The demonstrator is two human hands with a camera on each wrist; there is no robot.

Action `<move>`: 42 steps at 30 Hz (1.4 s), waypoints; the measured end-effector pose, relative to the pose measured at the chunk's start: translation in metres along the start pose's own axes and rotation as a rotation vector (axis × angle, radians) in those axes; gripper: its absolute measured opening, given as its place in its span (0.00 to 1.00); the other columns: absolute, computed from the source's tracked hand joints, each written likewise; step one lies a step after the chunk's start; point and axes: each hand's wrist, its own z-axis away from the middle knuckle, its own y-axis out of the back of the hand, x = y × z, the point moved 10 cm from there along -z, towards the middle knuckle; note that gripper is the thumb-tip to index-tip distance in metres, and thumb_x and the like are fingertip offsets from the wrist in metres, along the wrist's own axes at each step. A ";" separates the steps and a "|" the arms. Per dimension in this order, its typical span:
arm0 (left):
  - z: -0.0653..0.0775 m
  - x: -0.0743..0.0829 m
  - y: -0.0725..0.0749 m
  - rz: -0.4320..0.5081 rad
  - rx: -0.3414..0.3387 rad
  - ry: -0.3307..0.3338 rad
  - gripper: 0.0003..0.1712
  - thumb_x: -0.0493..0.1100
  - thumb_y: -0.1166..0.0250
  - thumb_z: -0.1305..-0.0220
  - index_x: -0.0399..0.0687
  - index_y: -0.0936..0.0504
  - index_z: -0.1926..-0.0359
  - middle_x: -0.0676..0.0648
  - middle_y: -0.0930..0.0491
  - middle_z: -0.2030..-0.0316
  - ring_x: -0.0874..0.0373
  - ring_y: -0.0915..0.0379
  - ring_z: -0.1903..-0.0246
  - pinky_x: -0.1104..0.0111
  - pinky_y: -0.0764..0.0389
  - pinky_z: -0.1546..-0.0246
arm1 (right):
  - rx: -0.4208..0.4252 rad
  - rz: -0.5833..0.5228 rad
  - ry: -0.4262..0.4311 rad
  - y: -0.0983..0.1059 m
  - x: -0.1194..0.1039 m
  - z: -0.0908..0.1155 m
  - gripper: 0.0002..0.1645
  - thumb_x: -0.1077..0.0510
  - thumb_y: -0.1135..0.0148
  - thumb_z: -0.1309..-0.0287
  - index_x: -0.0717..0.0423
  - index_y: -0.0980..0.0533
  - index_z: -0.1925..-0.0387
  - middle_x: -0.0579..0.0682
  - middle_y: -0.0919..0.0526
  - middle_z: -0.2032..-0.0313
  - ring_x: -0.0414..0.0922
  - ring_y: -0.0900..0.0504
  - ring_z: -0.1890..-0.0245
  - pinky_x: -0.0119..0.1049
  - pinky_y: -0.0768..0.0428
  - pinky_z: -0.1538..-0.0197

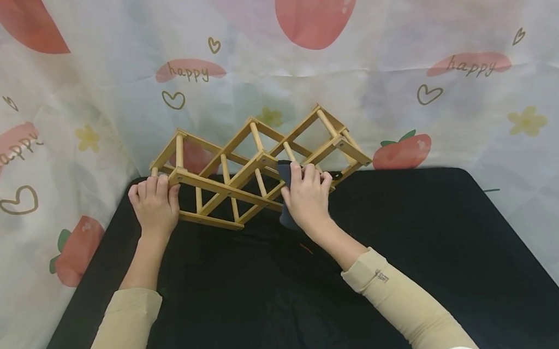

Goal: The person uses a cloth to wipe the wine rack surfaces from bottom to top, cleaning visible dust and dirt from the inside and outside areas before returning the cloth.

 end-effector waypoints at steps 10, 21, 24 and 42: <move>0.000 -0.001 0.000 0.002 -0.012 0.005 0.24 0.57 0.59 0.31 0.38 0.36 0.63 0.38 0.36 0.68 0.41 0.41 0.67 0.48 0.46 0.59 | -0.059 0.044 -0.064 -0.014 0.025 0.012 0.32 0.54 0.34 0.49 0.61 0.40 0.50 0.61 0.34 0.64 0.55 0.31 0.68 0.51 0.40 0.56; 0.001 0.000 -0.001 0.000 -0.006 0.005 0.23 0.56 0.58 0.31 0.38 0.35 0.62 0.37 0.36 0.68 0.40 0.41 0.67 0.48 0.46 0.59 | -0.033 0.005 -0.030 0.000 0.003 -0.001 0.29 0.55 0.37 0.47 0.61 0.39 0.49 0.60 0.34 0.65 0.53 0.32 0.69 0.51 0.41 0.56; 0.001 0.000 0.000 0.001 -0.004 0.007 0.23 0.56 0.57 0.31 0.38 0.35 0.62 0.37 0.36 0.68 0.40 0.41 0.67 0.48 0.46 0.59 | -0.029 0.012 -0.013 0.004 -0.006 -0.007 0.28 0.54 0.38 0.46 0.61 0.39 0.49 0.60 0.33 0.65 0.53 0.32 0.69 0.51 0.41 0.55; 0.001 0.002 0.002 0.006 0.020 0.007 0.21 0.55 0.55 0.32 0.38 0.35 0.62 0.38 0.36 0.69 0.40 0.41 0.67 0.48 0.45 0.58 | -0.041 0.050 -0.017 0.000 -0.003 -0.008 0.30 0.53 0.36 0.48 0.60 0.40 0.51 0.59 0.34 0.65 0.53 0.32 0.70 0.51 0.40 0.56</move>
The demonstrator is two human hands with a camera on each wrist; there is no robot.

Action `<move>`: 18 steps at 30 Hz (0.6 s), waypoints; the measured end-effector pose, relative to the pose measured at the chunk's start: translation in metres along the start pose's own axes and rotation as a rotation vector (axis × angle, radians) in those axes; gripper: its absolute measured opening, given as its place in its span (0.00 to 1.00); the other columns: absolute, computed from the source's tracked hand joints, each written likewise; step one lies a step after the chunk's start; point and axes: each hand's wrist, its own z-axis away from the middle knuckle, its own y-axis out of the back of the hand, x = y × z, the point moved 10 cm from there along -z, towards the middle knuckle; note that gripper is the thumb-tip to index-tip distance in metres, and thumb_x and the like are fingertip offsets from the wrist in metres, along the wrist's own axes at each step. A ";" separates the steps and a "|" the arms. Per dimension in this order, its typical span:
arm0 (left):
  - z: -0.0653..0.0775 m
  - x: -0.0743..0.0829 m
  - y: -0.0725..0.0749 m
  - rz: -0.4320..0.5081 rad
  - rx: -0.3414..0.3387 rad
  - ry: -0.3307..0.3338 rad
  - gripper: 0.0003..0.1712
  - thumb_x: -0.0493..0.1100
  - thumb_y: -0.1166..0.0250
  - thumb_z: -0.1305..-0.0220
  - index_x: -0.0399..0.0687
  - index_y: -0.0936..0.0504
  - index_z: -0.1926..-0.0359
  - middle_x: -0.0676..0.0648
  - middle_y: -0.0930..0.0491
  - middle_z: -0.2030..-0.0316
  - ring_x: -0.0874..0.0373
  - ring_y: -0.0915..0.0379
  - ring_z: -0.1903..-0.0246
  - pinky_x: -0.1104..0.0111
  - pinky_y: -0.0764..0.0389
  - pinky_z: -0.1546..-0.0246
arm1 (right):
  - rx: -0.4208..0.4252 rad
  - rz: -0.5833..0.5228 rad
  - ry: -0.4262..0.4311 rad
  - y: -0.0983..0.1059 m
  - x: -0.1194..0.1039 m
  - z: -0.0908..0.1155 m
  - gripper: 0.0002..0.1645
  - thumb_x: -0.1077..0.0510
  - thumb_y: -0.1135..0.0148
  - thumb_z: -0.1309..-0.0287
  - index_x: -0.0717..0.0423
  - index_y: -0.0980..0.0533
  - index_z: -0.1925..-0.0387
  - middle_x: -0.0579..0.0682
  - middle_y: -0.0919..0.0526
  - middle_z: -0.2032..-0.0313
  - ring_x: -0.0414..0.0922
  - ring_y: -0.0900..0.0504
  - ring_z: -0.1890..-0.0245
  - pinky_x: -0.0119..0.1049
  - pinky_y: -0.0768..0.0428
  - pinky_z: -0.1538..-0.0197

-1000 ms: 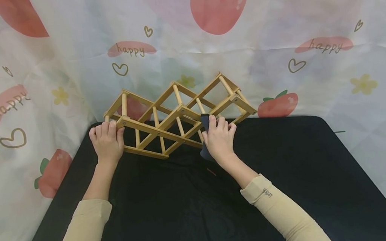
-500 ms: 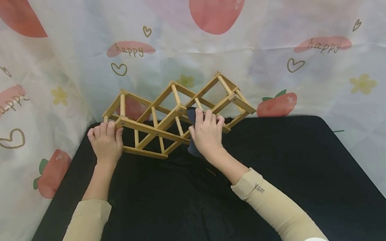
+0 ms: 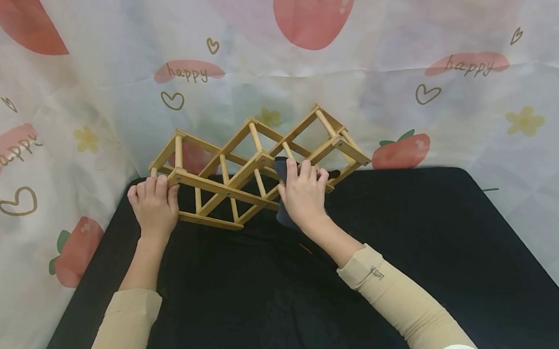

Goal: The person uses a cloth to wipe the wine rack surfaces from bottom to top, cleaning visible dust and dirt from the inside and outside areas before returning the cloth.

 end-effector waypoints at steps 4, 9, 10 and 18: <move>0.000 0.000 0.001 0.000 0.001 -0.002 0.22 0.56 0.56 0.32 0.38 0.35 0.62 0.37 0.35 0.69 0.40 0.41 0.67 0.48 0.45 0.58 | -0.015 0.007 -0.013 -0.005 0.008 0.004 0.29 0.53 0.36 0.48 0.60 0.40 0.50 0.60 0.34 0.65 0.54 0.32 0.68 0.50 0.41 0.57; 0.000 0.000 0.000 -0.001 -0.001 -0.002 0.23 0.56 0.57 0.32 0.38 0.35 0.62 0.38 0.35 0.69 0.40 0.41 0.67 0.48 0.45 0.58 | -0.053 0.026 -0.041 -0.014 0.020 0.010 0.30 0.52 0.36 0.48 0.60 0.40 0.50 0.60 0.35 0.65 0.54 0.33 0.69 0.50 0.41 0.57; 0.000 0.000 0.000 0.000 -0.002 -0.002 0.22 0.56 0.56 0.32 0.38 0.35 0.62 0.38 0.35 0.69 0.40 0.41 0.67 0.48 0.45 0.58 | -0.063 0.032 -0.047 -0.016 0.023 0.012 0.31 0.52 0.36 0.48 0.60 0.41 0.50 0.60 0.35 0.65 0.53 0.33 0.69 0.51 0.41 0.57; -0.001 0.000 0.000 0.006 -0.019 0.007 0.19 0.52 0.51 0.34 0.38 0.35 0.62 0.37 0.36 0.68 0.40 0.41 0.66 0.48 0.45 0.58 | -0.103 0.058 -0.064 -0.026 0.041 0.022 0.28 0.53 0.39 0.45 0.61 0.41 0.50 0.60 0.35 0.66 0.53 0.35 0.72 0.50 0.42 0.58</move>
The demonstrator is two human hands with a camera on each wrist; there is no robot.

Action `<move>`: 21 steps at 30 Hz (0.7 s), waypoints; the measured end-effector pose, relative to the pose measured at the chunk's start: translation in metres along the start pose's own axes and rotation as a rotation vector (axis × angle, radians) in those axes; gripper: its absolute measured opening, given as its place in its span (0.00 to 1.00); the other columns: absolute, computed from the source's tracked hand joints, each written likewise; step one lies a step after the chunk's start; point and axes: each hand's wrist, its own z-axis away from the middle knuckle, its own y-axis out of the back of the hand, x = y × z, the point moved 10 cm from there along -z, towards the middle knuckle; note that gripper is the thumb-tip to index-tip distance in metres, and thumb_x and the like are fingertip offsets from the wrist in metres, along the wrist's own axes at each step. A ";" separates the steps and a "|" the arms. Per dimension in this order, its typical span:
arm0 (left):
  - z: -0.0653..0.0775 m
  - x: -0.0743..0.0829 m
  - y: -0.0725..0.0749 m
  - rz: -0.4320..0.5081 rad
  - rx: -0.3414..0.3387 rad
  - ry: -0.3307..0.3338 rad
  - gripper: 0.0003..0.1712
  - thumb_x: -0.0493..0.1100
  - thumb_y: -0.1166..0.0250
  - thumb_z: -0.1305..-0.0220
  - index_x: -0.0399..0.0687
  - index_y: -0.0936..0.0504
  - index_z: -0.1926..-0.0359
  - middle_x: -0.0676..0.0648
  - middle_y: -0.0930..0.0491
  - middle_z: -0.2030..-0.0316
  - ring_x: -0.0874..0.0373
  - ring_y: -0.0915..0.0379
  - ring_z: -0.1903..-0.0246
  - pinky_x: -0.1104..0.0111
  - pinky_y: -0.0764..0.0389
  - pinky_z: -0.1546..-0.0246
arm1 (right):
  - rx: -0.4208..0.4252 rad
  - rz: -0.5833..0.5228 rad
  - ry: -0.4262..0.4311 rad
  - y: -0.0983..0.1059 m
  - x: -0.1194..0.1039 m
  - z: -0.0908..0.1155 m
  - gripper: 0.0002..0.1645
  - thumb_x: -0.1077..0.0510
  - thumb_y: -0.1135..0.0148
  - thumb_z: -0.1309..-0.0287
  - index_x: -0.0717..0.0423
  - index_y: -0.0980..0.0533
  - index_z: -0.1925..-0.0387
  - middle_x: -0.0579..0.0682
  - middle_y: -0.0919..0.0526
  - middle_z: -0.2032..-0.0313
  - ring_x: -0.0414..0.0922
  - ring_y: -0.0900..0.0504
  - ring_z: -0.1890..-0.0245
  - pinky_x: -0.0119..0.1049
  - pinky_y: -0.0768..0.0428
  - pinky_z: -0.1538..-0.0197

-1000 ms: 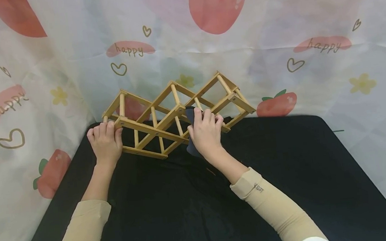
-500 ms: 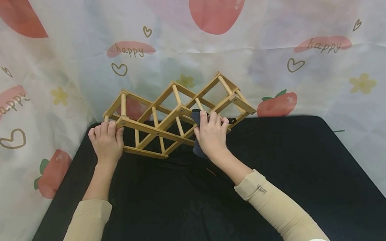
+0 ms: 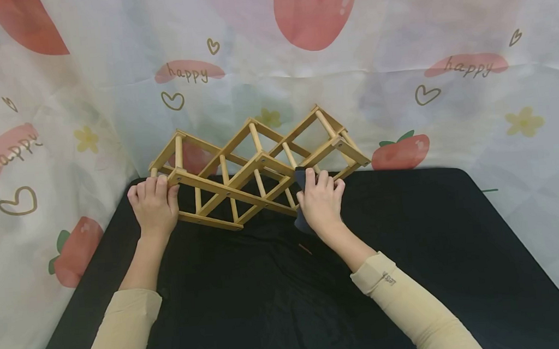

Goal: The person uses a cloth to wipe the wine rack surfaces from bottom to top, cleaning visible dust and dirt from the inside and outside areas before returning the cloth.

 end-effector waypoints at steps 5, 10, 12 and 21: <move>0.000 0.000 0.000 0.000 -0.005 0.001 0.17 0.51 0.49 0.35 0.38 0.35 0.62 0.37 0.36 0.68 0.40 0.41 0.66 0.48 0.46 0.58 | -0.005 -0.005 -0.003 -0.003 0.006 0.002 0.29 0.52 0.37 0.46 0.62 0.40 0.50 0.60 0.35 0.65 0.53 0.35 0.71 0.50 0.42 0.58; 0.000 0.000 -0.001 0.001 -0.007 0.003 0.20 0.53 0.53 0.33 0.38 0.35 0.62 0.37 0.36 0.68 0.40 0.41 0.66 0.48 0.45 0.58 | 0.001 -0.020 0.001 0.000 0.004 0.002 0.28 0.53 0.38 0.45 0.62 0.39 0.49 0.60 0.35 0.65 0.53 0.35 0.72 0.50 0.42 0.58; 0.000 0.000 -0.001 0.001 -0.007 0.005 0.21 0.55 0.55 0.32 0.38 0.35 0.62 0.37 0.36 0.68 0.40 0.41 0.66 0.48 0.45 0.58 | 0.012 -0.029 0.012 0.005 -0.001 0.002 0.27 0.54 0.38 0.45 0.61 0.39 0.50 0.60 0.35 0.65 0.53 0.35 0.72 0.50 0.42 0.58; 0.000 0.000 0.000 0.006 -0.013 0.002 0.19 0.53 0.53 0.33 0.38 0.35 0.62 0.37 0.36 0.68 0.39 0.41 0.66 0.47 0.45 0.57 | 0.120 -0.085 0.120 0.039 -0.044 -0.012 0.26 0.56 0.38 0.47 0.60 0.39 0.51 0.58 0.34 0.66 0.52 0.35 0.71 0.50 0.42 0.59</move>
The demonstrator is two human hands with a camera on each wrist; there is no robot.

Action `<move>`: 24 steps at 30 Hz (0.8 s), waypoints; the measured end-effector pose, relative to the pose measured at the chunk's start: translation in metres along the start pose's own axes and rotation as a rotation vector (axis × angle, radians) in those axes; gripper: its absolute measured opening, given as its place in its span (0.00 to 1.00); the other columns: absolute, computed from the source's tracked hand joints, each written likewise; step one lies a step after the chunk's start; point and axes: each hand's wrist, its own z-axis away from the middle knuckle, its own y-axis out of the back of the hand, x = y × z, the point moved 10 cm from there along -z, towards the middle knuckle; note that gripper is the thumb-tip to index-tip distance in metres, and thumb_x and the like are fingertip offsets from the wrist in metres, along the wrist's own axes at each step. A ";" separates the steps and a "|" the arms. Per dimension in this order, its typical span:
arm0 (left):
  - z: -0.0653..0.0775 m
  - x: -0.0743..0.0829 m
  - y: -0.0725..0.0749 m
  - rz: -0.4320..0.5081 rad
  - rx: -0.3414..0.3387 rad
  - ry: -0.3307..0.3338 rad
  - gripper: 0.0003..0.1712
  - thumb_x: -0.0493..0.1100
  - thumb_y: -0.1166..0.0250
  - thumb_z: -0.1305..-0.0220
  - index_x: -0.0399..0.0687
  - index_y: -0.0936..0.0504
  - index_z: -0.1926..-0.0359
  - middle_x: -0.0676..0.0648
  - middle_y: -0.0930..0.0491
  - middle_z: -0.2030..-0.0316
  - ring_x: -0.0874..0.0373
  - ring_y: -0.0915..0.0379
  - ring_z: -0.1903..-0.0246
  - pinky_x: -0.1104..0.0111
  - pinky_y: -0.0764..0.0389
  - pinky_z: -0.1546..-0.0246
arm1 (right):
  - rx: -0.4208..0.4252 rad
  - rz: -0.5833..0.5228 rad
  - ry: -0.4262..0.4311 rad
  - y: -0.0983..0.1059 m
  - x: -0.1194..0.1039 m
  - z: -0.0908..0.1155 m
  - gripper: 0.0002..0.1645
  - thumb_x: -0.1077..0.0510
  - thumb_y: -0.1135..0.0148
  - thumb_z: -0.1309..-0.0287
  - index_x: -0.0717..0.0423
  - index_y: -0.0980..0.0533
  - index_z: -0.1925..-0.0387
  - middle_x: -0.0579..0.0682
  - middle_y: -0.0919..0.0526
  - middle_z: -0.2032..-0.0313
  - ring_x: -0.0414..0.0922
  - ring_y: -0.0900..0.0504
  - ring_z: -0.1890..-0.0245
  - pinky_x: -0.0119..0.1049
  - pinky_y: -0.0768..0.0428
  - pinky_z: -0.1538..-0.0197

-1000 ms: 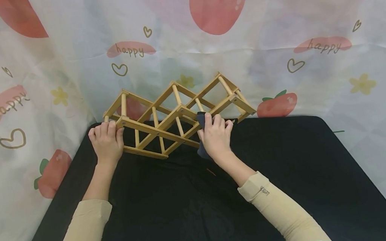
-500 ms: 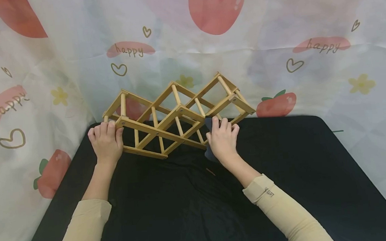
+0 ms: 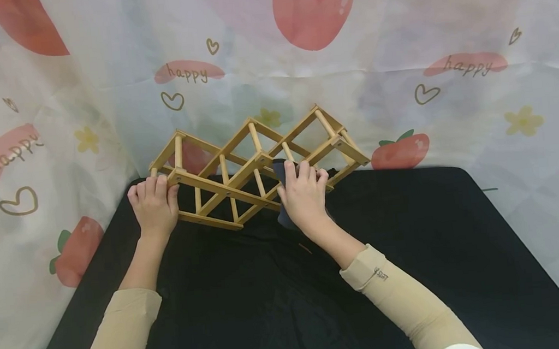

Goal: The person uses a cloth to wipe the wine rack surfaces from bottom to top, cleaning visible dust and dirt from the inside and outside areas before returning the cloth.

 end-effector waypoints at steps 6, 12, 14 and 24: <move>0.000 0.000 0.000 0.009 -0.004 0.002 0.21 0.54 0.55 0.32 0.38 0.35 0.62 0.37 0.35 0.68 0.39 0.41 0.65 0.47 0.45 0.57 | 0.040 -0.063 0.053 0.009 -0.020 -0.011 0.24 0.57 0.39 0.46 0.58 0.40 0.52 0.58 0.34 0.65 0.51 0.35 0.70 0.50 0.43 0.58; 0.000 0.000 0.000 0.009 -0.006 0.008 0.22 0.55 0.56 0.32 0.38 0.35 0.62 0.37 0.36 0.68 0.39 0.41 0.66 0.47 0.45 0.57 | 0.045 -0.056 0.070 0.002 -0.021 -0.008 0.26 0.57 0.37 0.48 0.57 0.41 0.53 0.58 0.35 0.64 0.52 0.35 0.69 0.51 0.42 0.59; 0.000 0.000 0.000 0.010 -0.004 0.010 0.22 0.56 0.56 0.32 0.38 0.35 0.62 0.37 0.36 0.68 0.39 0.41 0.66 0.47 0.45 0.57 | 0.046 -0.042 0.073 -0.001 -0.018 -0.005 0.27 0.56 0.36 0.48 0.56 0.41 0.53 0.59 0.35 0.64 0.52 0.35 0.69 0.51 0.42 0.59; 0.000 -0.001 0.000 0.013 -0.007 0.013 0.22 0.55 0.56 0.32 0.38 0.35 0.62 0.37 0.36 0.68 0.39 0.41 0.66 0.47 0.45 0.57 | 0.012 0.055 0.048 -0.020 0.015 0.017 0.30 0.54 0.32 0.52 0.56 0.41 0.54 0.58 0.35 0.65 0.53 0.36 0.68 0.50 0.41 0.59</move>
